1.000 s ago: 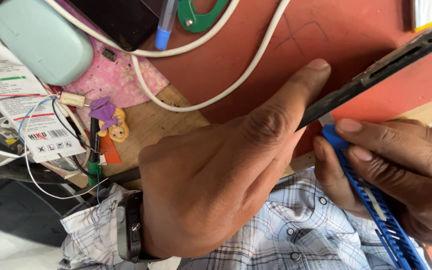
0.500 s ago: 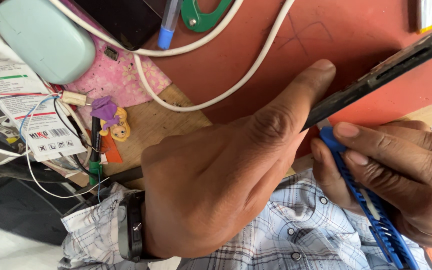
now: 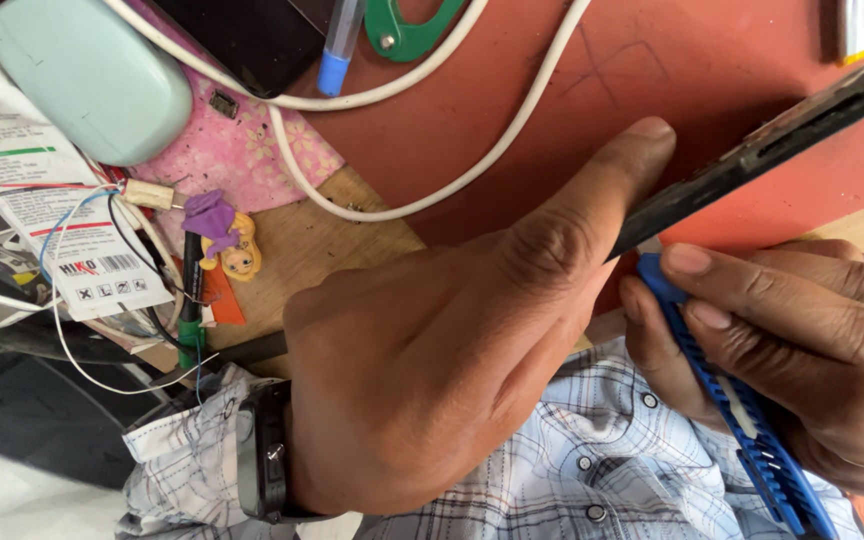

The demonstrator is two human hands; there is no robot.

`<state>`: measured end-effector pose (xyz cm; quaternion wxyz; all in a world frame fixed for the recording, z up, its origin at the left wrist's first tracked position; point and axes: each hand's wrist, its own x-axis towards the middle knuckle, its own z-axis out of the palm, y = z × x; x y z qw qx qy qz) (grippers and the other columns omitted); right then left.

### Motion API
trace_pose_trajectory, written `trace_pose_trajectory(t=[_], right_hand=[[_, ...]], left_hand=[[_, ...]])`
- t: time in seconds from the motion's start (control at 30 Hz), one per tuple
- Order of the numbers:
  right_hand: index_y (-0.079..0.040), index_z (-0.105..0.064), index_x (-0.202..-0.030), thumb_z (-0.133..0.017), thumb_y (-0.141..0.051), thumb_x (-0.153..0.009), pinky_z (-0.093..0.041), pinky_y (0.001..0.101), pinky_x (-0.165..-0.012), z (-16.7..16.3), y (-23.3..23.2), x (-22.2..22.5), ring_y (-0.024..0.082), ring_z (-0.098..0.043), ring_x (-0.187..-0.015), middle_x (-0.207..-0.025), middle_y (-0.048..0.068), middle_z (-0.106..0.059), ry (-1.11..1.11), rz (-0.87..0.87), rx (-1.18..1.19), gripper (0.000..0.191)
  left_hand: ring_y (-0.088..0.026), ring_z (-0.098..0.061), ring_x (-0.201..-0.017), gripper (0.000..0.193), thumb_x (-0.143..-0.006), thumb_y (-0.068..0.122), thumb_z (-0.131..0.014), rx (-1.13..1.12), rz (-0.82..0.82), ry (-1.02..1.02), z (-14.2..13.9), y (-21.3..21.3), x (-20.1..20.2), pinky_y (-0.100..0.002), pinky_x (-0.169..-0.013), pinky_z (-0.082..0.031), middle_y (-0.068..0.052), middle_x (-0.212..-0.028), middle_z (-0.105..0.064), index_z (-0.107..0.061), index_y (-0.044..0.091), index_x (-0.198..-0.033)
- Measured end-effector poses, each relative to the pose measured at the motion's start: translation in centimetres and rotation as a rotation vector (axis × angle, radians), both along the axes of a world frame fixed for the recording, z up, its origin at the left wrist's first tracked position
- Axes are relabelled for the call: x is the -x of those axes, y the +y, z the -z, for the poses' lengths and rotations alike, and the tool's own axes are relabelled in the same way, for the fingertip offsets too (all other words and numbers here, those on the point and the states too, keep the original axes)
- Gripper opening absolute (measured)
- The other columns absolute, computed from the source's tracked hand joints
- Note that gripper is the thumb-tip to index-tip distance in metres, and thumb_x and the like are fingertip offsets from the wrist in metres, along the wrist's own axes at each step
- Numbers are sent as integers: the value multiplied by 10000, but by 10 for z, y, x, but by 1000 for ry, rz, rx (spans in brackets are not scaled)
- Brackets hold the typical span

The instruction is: The person uses a blue utility knife to scrape adhesive residue from the edges and back of a rectangular electronic device. They hold the device with one hand and carefully scrape along the perimeter, rotating the device to access different sides.

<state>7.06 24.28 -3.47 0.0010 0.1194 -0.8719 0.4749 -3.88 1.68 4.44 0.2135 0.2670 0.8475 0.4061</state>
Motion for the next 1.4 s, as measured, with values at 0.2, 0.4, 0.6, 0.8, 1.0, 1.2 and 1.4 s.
trace_pose_trajectory(t=[0.2, 0.4, 0.6, 0.8, 1.0, 1.2, 1.4], right_hand=[[62, -707, -1010, -823, 51, -799, -627, 392, -736, -8, -3, 15, 317, -769, -843, -1056, 209, -731, -124, -61, -11, 241], [90, -662, -984, -836, 45, -802, -633, 405, -766, -11, -10, 7, 339, -764, -875, -1020, 265, -716, -82, 39, 53, 256], [105, -640, -1019, -807, 66, -841, -641, 423, -861, -9, -12, 3, 362, -769, -1003, -1107, 257, -698, -130, 155, -4, 247], [44, -681, -948, -833, -20, -768, -605, 416, -774, 1, 7, 18, 348, -735, -926, -1179, 304, -684, 123, -219, -60, 244], [-5, -725, -1092, -825, -108, -809, -595, 417, -878, 13, 19, 9, 338, -697, -1052, -1194, 241, -660, 281, -322, 2, 317], [-58, -715, -1182, -852, -128, -791, -589, 462, -927, 24, 22, -3, 316, -705, -1041, -1150, 179, -691, 253, -305, 44, 420], [-72, -711, -1182, -896, -138, -768, -591, 469, -922, 27, 24, -15, 332, -716, -1054, -1161, 185, -699, 232, -260, -2, 458]], left_hand=[[-29, -715, -795, 375, -1123, 14, -710, 47, -11, 62, 0, 1, -3, -213, -710, -563, 5, -1286, -718, -519, 21, -1446], [-25, -720, -825, 397, -1129, 57, -691, 71, -7, 66, -1, 2, -1, -215, -736, -564, 29, -1284, -719, -511, 53, -1484], [-15, -713, -819, 377, -1140, 38, -689, 58, 2, 86, 0, 0, -2, -201, -725, -558, 24, -1303, -708, -505, 41, -1469], [-10, -707, -805, 354, -1152, 15, -697, 44, 0, 79, 1, 0, -2, -197, -716, -561, 15, -1342, -691, -514, 32, -1454], [-34, -736, -834, 368, -1127, 13, -709, 44, 26, 63, 0, -1, 1, -209, -742, -591, -18, -1376, -676, -522, 8, -1445], [-63, -769, -928, 357, -1150, -26, -679, -6, 59, 55, 3, -5, 2, -200, -810, -620, -69, -1451, -632, -497, -16, -1457], [-47, -744, -902, 382, -1142, -31, -652, -1, 47, 73, 5, -5, 0, -198, -809, -608, -51, -1459, -630, -482, -10, -1483]])
